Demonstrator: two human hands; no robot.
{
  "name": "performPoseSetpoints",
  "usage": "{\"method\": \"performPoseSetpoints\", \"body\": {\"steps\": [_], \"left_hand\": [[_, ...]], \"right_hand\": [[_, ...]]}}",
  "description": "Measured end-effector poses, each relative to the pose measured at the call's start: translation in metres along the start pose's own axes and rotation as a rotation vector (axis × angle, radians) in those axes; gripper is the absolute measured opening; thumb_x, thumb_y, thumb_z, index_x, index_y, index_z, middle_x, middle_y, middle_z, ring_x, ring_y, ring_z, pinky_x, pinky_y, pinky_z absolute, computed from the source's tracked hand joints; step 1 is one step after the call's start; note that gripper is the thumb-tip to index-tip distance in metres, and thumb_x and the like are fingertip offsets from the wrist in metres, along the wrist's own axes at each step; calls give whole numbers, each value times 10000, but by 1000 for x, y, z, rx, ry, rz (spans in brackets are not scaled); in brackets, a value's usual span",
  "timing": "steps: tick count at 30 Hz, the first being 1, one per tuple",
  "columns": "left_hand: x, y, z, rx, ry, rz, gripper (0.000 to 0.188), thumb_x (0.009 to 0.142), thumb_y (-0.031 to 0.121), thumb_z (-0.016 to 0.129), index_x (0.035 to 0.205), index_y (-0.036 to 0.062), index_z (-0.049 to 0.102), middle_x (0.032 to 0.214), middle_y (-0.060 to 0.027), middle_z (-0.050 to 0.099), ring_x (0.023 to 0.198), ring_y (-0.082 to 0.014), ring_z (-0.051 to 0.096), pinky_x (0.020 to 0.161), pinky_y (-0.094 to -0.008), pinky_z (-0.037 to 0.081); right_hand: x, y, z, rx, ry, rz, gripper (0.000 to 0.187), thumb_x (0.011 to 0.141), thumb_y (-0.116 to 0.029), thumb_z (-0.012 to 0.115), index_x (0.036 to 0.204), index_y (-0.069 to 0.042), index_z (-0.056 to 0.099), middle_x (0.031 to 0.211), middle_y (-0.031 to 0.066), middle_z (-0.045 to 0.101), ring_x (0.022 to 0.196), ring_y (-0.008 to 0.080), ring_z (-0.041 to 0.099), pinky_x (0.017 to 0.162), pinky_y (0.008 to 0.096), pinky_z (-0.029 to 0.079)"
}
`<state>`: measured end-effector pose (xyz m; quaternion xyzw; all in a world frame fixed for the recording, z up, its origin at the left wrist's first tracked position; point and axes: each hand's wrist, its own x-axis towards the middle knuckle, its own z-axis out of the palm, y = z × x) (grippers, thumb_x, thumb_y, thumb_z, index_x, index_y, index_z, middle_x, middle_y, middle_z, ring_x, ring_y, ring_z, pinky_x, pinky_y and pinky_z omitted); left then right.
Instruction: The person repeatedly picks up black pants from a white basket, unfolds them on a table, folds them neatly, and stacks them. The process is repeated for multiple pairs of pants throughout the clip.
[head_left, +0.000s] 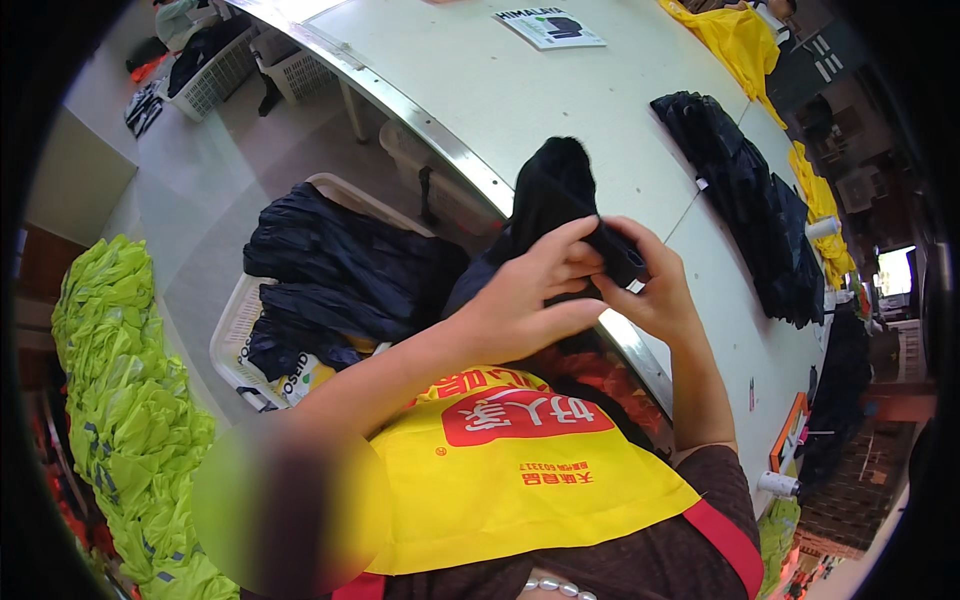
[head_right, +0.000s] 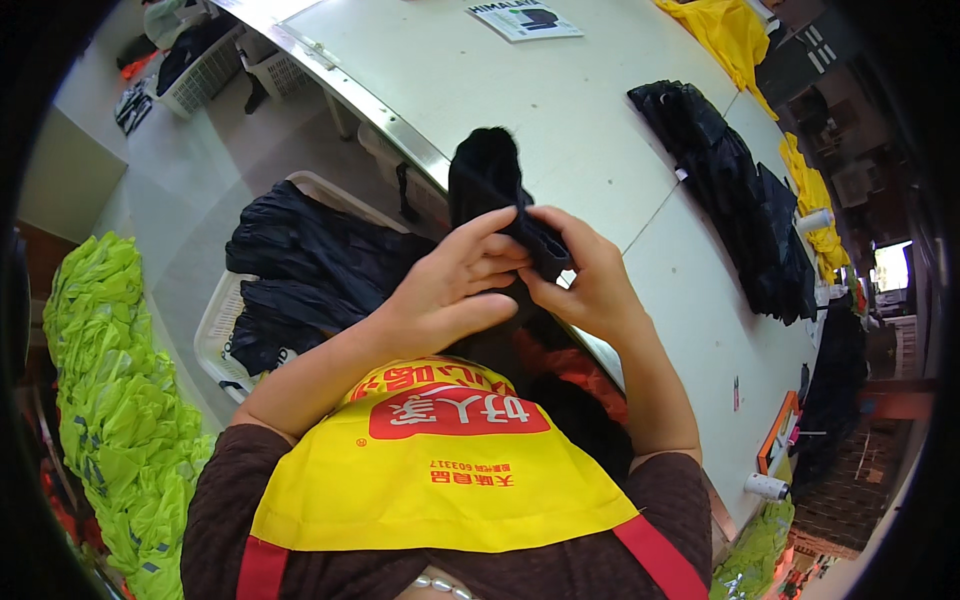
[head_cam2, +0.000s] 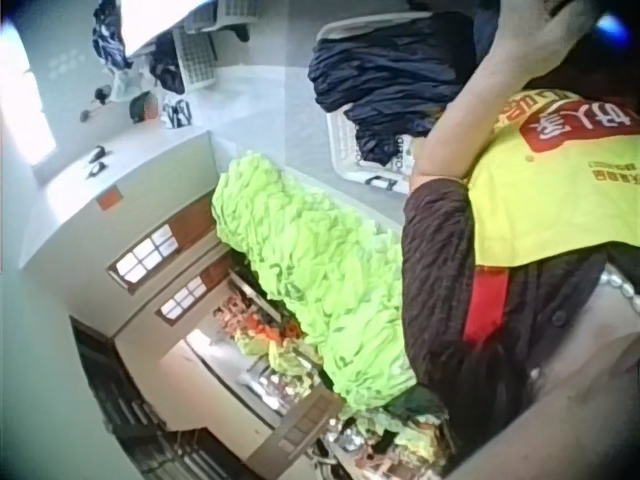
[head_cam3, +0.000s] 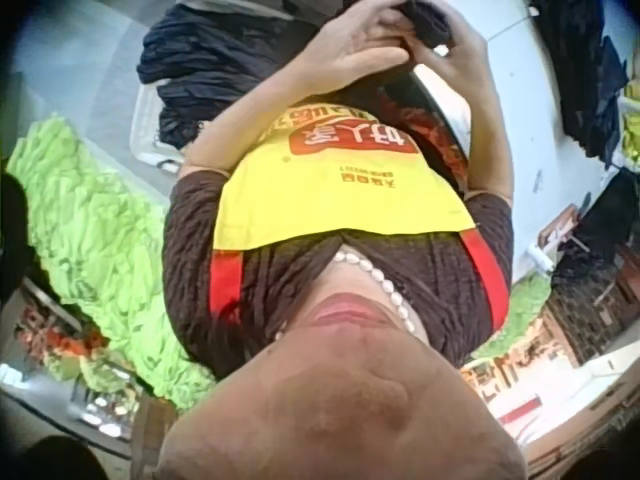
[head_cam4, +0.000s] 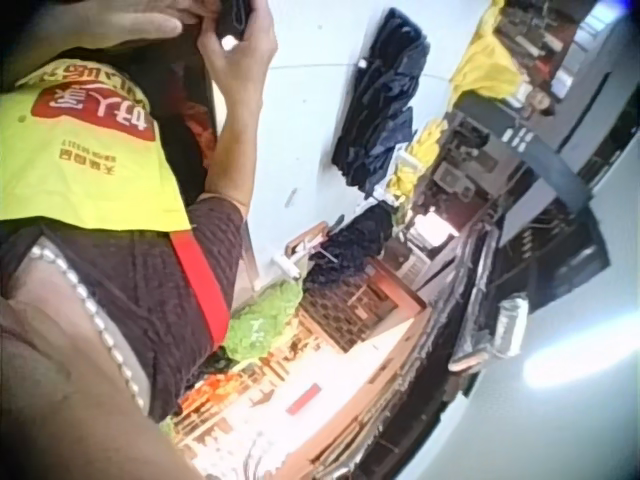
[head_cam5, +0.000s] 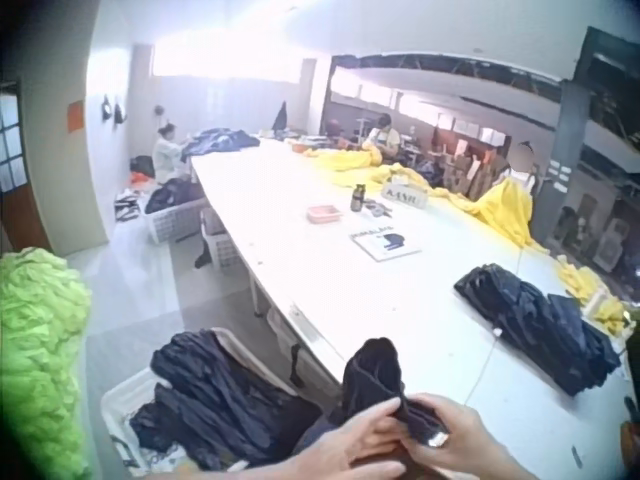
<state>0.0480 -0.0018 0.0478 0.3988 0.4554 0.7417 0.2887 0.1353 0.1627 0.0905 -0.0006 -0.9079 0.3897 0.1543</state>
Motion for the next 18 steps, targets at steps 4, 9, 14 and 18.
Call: {"method": "performPoseSetpoints", "body": {"steps": [4,9,14,18], "left_hand": [[-40,-78,-79,30,284,-159,237,916,232,511,949,19,607,828,-26,601,767,-134,584,716,-241,466],[-91,-208,-123,91,544,-826,542,900,520,416,857,18,614,804,-66,610,796,-160,557,745,-302,408],[-96,-261,-108,9,490,-911,683,888,612,326,1047,-5,571,1027,-78,586,985,-186,509,903,-304,350],[-87,-263,-86,-158,595,-836,778,866,663,294,1234,6,490,1122,-89,567,1052,-197,489,957,-301,322]], "right_hand": [[-13,5,-6,57,128,8,430,703,53,671,1108,-16,543,970,85,607,832,126,585,705,223,467],[-15,-12,-7,62,171,-120,411,696,127,626,1075,-11,550,958,81,601,838,111,574,706,208,451],[-23,-10,-8,283,226,-38,412,715,154,611,1090,6,532,1004,77,576,884,116,561,756,208,448],[-29,3,-33,459,258,-52,432,734,128,637,1131,10,512,1007,63,576,896,104,577,778,212,482]]}}
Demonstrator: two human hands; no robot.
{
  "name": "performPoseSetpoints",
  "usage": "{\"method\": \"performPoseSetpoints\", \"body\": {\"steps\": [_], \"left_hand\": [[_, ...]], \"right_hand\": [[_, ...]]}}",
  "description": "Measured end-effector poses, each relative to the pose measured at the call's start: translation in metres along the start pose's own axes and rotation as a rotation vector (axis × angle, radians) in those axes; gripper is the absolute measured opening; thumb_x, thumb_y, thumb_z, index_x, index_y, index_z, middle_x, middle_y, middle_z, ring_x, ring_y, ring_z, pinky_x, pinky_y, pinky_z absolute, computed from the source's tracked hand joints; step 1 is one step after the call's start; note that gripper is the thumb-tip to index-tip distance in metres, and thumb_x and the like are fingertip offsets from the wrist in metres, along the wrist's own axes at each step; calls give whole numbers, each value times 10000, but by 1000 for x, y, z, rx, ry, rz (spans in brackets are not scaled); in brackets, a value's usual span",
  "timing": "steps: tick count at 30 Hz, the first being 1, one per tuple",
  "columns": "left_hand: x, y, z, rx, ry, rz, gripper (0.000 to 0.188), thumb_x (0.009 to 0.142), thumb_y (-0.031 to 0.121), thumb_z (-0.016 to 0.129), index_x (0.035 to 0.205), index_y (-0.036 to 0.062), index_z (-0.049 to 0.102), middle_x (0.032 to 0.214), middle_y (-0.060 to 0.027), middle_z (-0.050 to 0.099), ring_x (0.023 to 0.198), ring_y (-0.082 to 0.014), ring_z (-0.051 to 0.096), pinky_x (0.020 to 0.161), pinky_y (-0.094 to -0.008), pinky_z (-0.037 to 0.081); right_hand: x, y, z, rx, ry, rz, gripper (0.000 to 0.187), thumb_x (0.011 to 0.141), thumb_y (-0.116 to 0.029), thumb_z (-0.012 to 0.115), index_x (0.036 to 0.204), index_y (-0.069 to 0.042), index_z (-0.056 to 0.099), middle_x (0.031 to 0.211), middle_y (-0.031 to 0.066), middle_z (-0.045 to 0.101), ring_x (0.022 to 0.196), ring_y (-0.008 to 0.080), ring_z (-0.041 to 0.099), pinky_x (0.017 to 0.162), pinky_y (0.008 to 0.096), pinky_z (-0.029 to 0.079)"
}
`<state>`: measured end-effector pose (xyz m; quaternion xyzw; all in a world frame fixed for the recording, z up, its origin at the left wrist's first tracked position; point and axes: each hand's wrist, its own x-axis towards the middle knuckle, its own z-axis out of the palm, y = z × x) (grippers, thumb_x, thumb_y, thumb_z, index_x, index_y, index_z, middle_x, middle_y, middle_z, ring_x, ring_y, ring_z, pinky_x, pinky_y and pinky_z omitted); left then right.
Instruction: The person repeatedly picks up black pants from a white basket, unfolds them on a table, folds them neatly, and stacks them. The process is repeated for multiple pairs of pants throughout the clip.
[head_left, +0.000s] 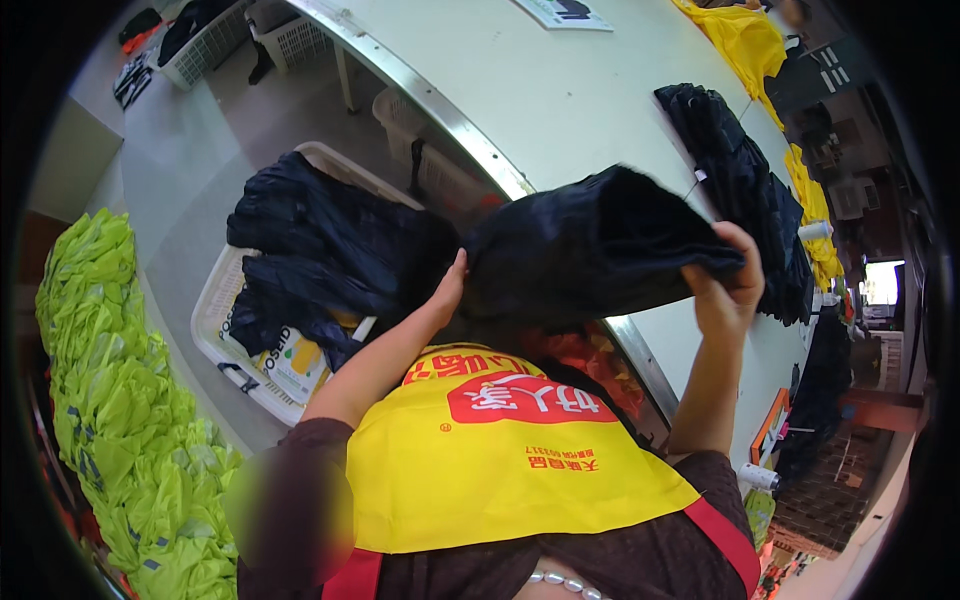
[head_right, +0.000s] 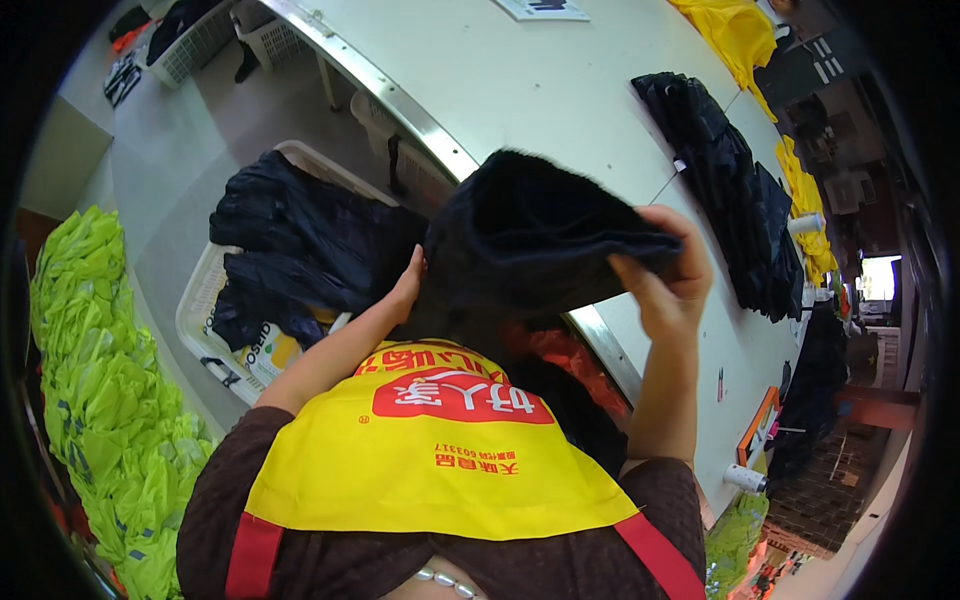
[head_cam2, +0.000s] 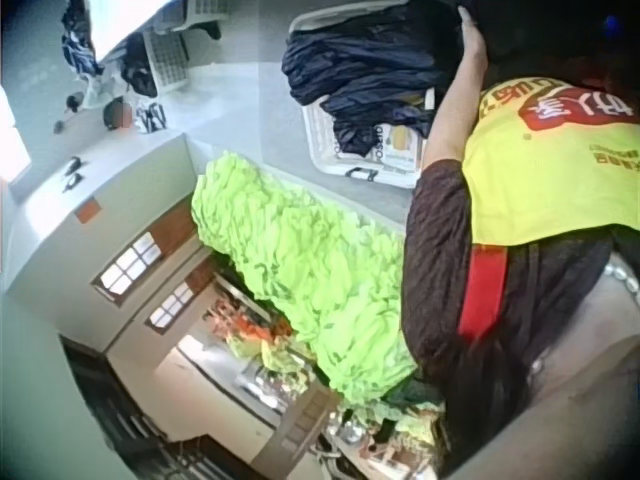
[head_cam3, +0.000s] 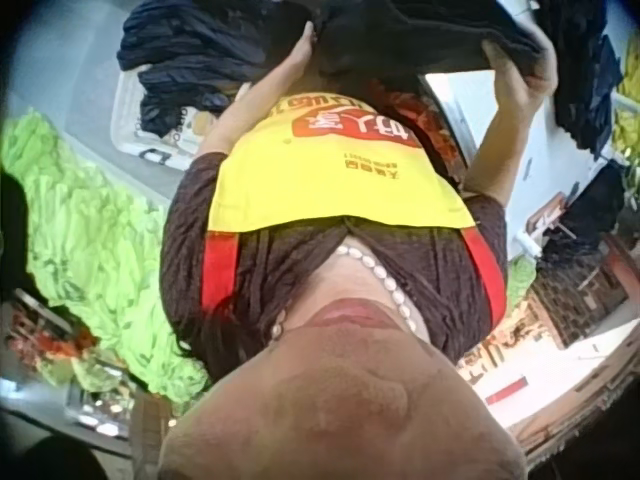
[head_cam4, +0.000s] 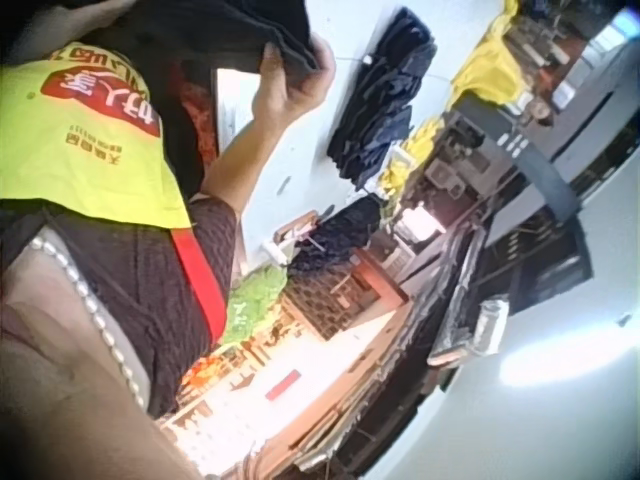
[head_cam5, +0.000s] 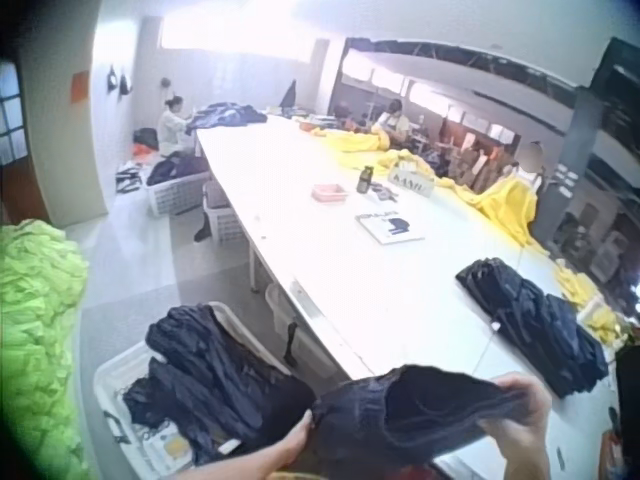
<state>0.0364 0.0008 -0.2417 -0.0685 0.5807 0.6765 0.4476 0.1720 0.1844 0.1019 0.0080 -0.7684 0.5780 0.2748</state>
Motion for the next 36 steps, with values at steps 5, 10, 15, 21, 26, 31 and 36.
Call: {"method": "performPoseSetpoints", "body": {"steps": [5,10,15,21,26,31,36], "left_hand": [[-5,39,16,-353,-589,-88,758,858,661,323,1275,45,468,1231,-81,537,1150,-189,470,1021,-336,304],[-68,109,28,-460,-575,-55,482,869,423,540,1171,48,538,1144,-69,588,1066,-171,532,962,-325,388],[-108,249,24,-110,-374,601,235,884,246,558,962,38,632,961,-71,654,890,-164,617,842,-289,477],[-80,280,32,-309,-251,760,251,938,186,436,1061,16,573,1113,-92,605,1089,-220,544,981,-360,387],[-119,291,-15,43,64,1083,163,865,164,575,843,9,619,856,-58,622,876,-149,580,799,-289,453],[-153,328,-34,-159,54,880,376,907,303,515,1137,9,561,1097,-79,607,1030,-164,561,883,-300,438],[-258,299,-20,-255,-274,967,445,879,251,568,1227,-11,472,1223,-134,534,1129,-230,511,998,-379,375]], "right_hand": [[18,-9,-29,52,65,-93,472,734,81,648,1180,8,511,1034,73,588,920,127,596,824,230,488],[50,-36,-131,-7,260,-12,372,779,-28,645,1128,38,534,1060,165,612,950,221,629,760,275,553],[104,-105,-212,-177,150,-98,299,808,-85,596,1093,-4,559,1017,129,603,920,199,609,752,273,523],[169,-81,-164,-331,-35,-134,237,843,-154,538,1053,-54,591,965,86,591,885,172,584,743,271,486],[189,-83,-195,-319,16,-93,247,837,-62,540,1075,-57,605,1035,107,600,945,183,589,826,295,480],[234,-105,-170,-415,-98,-144,355,827,-138,627,1154,-19,556,1089,141,594,1084,247,545,937,396,443],[246,-161,-219,-736,-320,-34,386,824,-222,623,1158,-42,549,1084,127,562,1004,204,532,890,363,439]]}}
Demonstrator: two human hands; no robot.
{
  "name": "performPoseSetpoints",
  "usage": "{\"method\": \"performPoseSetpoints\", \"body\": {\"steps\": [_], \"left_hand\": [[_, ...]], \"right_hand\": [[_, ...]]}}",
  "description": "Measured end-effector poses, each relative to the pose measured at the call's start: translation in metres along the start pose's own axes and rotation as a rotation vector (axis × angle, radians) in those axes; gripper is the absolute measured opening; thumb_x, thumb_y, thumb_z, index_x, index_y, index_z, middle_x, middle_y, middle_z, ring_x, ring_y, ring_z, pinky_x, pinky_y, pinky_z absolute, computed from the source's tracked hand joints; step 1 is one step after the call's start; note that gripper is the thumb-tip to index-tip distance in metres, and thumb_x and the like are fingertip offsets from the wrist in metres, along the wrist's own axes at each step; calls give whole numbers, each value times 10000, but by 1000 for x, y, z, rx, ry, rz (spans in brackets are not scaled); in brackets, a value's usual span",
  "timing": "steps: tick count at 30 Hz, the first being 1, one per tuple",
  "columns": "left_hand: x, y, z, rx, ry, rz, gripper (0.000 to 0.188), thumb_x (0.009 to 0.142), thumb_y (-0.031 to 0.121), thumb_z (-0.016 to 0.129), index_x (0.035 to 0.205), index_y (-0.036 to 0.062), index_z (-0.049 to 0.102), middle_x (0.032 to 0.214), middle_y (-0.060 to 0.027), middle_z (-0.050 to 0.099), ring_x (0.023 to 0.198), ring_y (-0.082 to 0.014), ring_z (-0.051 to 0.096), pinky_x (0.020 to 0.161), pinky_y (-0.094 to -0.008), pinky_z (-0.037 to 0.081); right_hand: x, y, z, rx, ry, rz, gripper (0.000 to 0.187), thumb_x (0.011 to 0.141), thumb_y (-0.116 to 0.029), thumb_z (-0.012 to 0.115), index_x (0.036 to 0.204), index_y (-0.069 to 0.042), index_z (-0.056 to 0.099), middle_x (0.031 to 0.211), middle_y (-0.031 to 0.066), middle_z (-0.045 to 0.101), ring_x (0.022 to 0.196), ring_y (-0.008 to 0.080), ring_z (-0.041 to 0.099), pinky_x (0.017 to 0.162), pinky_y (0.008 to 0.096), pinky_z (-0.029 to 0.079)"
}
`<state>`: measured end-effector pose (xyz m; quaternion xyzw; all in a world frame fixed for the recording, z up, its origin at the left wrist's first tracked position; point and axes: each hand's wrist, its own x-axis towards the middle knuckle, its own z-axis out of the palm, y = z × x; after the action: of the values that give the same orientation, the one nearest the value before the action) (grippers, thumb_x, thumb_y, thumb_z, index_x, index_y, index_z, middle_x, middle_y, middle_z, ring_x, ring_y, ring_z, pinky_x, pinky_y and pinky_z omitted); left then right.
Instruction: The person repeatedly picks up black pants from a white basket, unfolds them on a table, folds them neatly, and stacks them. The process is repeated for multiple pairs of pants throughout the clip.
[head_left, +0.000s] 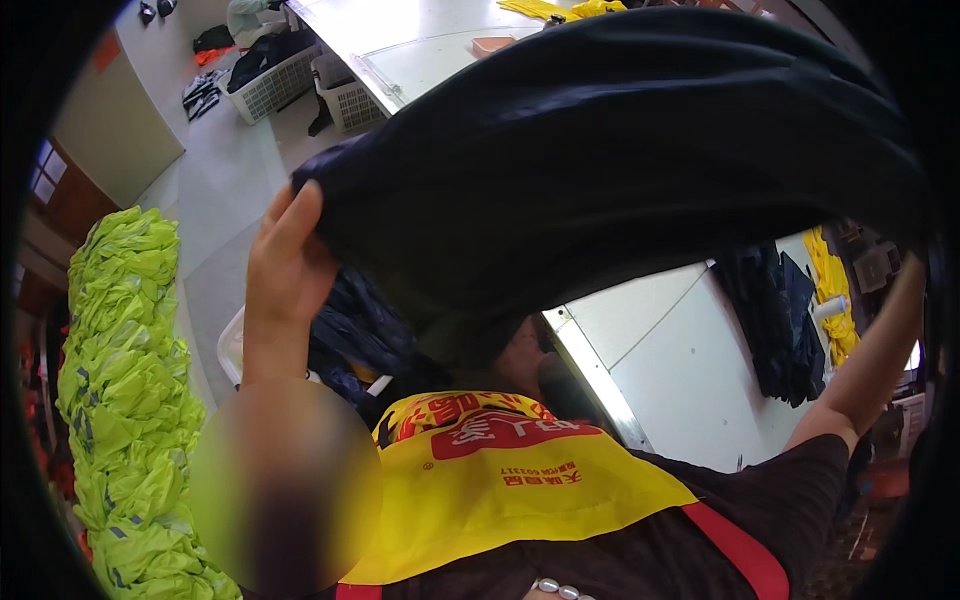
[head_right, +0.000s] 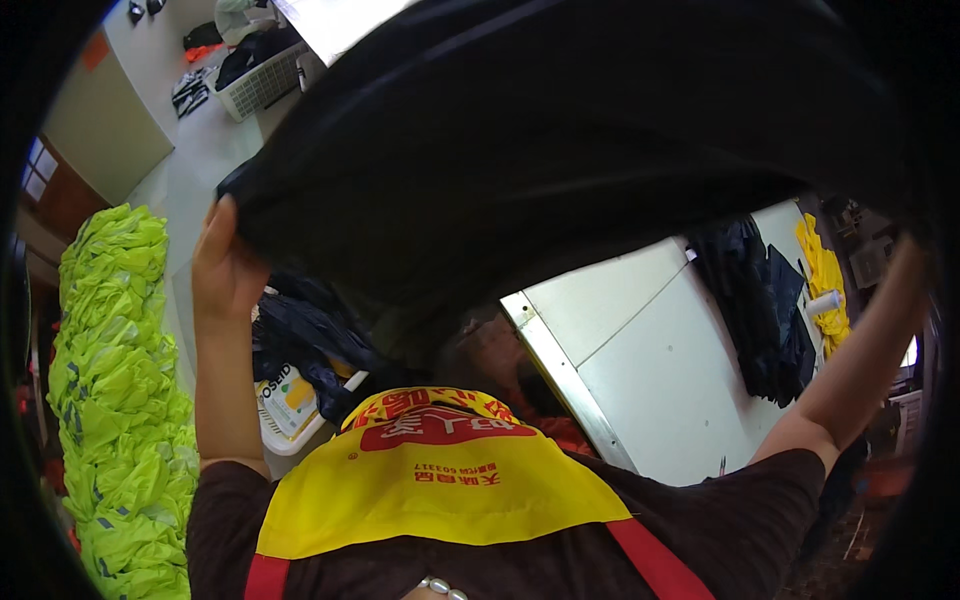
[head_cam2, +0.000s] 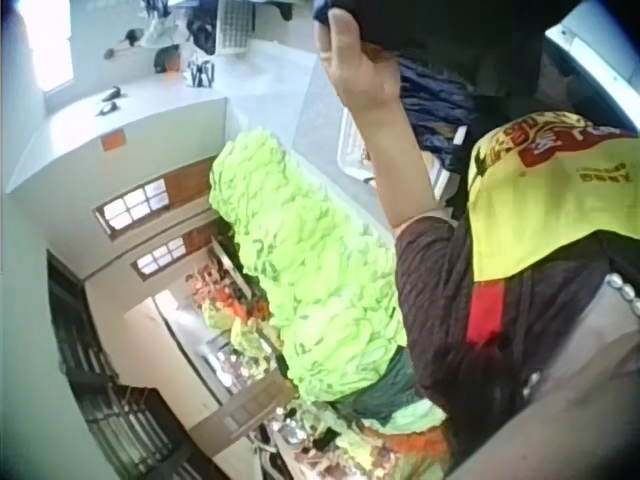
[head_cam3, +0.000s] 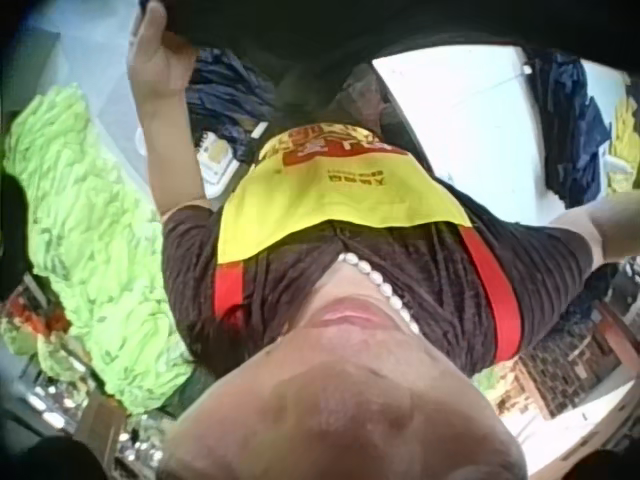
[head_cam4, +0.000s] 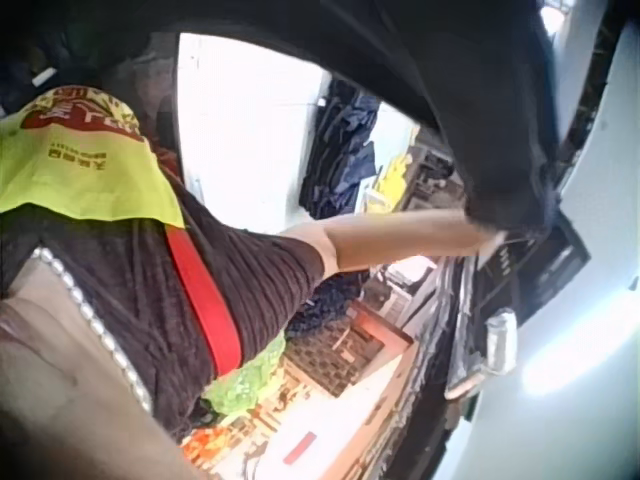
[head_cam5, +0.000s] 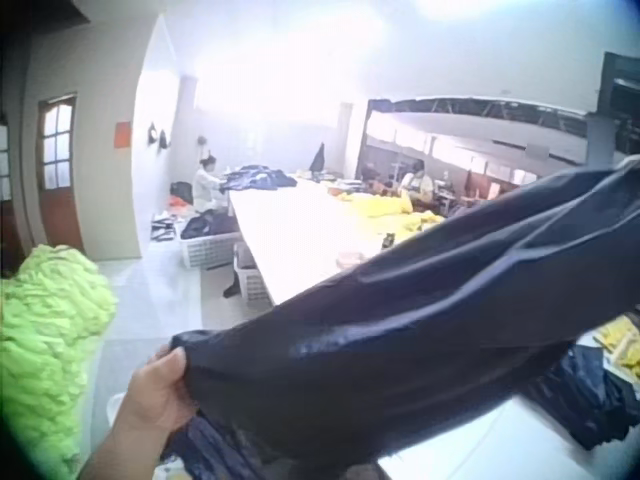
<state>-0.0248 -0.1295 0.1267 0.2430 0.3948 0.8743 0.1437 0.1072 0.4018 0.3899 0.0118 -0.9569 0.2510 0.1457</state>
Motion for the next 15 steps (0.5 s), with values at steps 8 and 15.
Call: {"method": "performPoseSetpoints", "body": {"steps": [8,15], "left_hand": [[18,0,26,170,159,-161,353,801,88,612,1127,-32,550,1056,-95,617,938,-162,596,866,-285,463],[200,10,3,481,344,-178,415,759,205,703,1082,-24,581,1054,-133,624,926,-241,610,830,-353,501]], "right_hand": [[73,-36,-20,-505,38,-139,357,777,-287,636,1012,-19,635,852,119,629,758,173,567,730,341,452],[145,-14,26,-82,346,-224,331,807,-298,610,989,-25,648,839,104,644,717,160,592,743,316,493]]}}
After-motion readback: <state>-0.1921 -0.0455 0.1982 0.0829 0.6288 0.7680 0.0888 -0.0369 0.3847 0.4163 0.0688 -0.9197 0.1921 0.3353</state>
